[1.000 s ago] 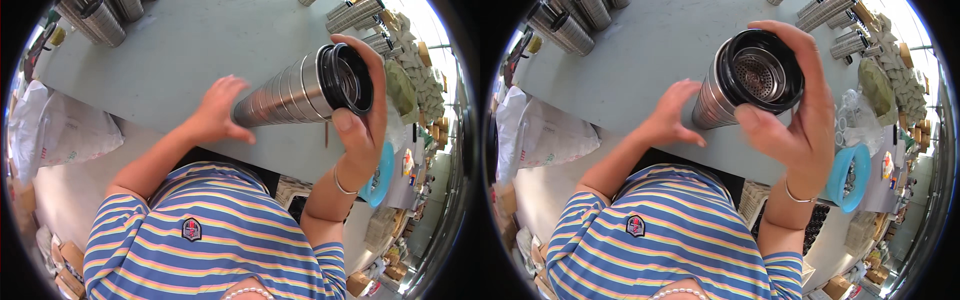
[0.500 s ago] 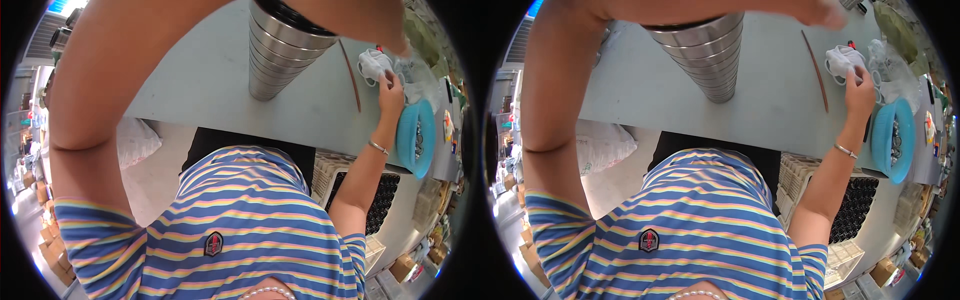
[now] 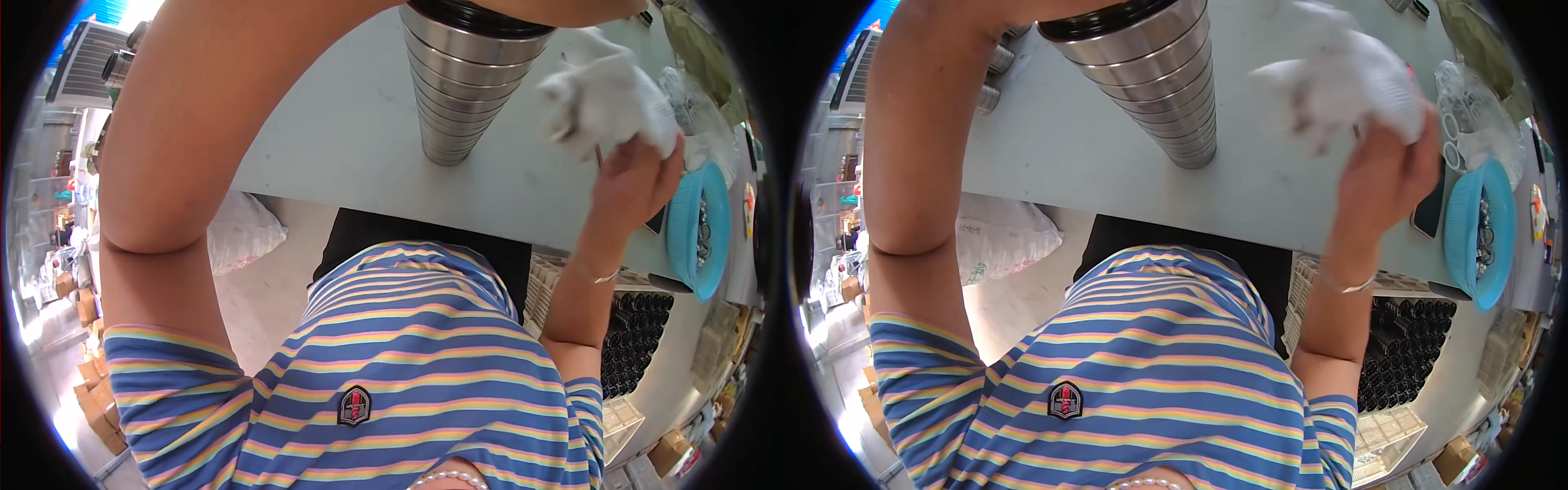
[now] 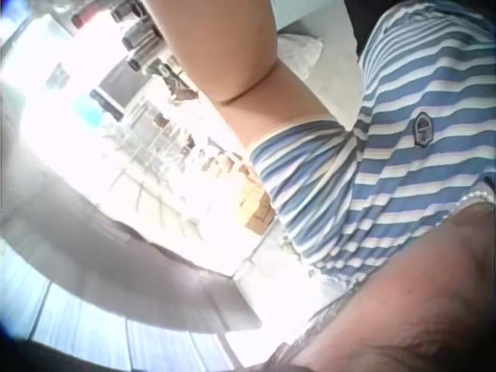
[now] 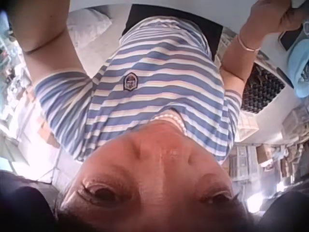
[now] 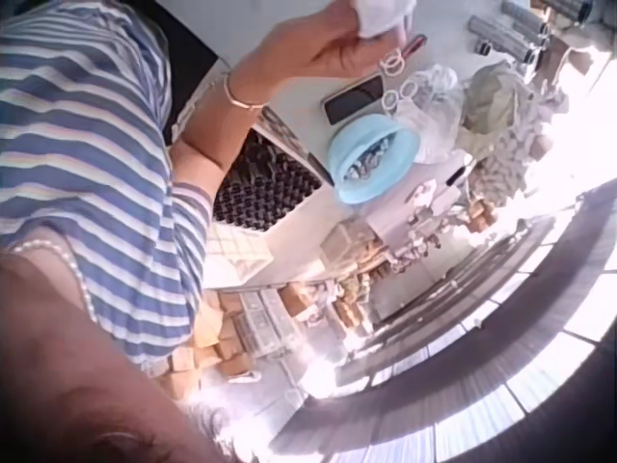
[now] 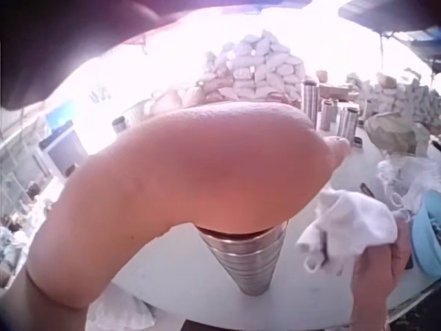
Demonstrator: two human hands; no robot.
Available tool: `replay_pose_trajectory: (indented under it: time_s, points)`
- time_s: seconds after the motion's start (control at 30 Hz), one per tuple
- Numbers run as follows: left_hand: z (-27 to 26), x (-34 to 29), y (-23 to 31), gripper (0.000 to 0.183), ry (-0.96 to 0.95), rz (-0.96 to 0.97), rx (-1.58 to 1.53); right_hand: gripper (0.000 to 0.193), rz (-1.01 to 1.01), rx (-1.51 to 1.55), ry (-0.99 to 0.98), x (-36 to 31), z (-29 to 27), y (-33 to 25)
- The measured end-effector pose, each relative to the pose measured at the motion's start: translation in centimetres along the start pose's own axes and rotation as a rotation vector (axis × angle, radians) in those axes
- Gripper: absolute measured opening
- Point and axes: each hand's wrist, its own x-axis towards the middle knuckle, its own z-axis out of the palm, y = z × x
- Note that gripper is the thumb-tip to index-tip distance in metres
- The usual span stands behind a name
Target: Assemble metal filter components by inserting mesh caps and sealing rings into housings, using a stick for precision and a cloth for cleaning.
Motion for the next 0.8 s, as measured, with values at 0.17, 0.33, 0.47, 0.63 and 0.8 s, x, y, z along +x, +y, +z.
replay_pose_trajectory:
  time_s: [0.17,0.33,0.47,0.63,0.8]
  points:
    - [-0.2,0.4,-0.4,0.029,-0.013,-0.007,0.009,0.047,-0.541,0.058,-0.276,-1.5,11.0,0.0]
    - [-0.1,0.8,-1.0,0.03,-0.016,-0.015,0.006,0.072,-0.147,0.134,-0.351,-2.1,12.3,0.3]
    - [-0.6,0.5,-0.6,0.031,-0.025,-0.044,0.006,0.057,-0.46,-0.381,-0.635,-0.3,10.1,0.2]
    - [-1.2,0.9,0.8,0.033,-0.029,-0.009,0.002,0.036,0.196,0.258,-0.21,-0.2,10.7,3.9]
    - [-0.6,0.9,0.9,0.034,-0.053,-0.032,-0.003,0.068,-0.222,-0.214,-0.518,-1.3,11.1,-0.4]
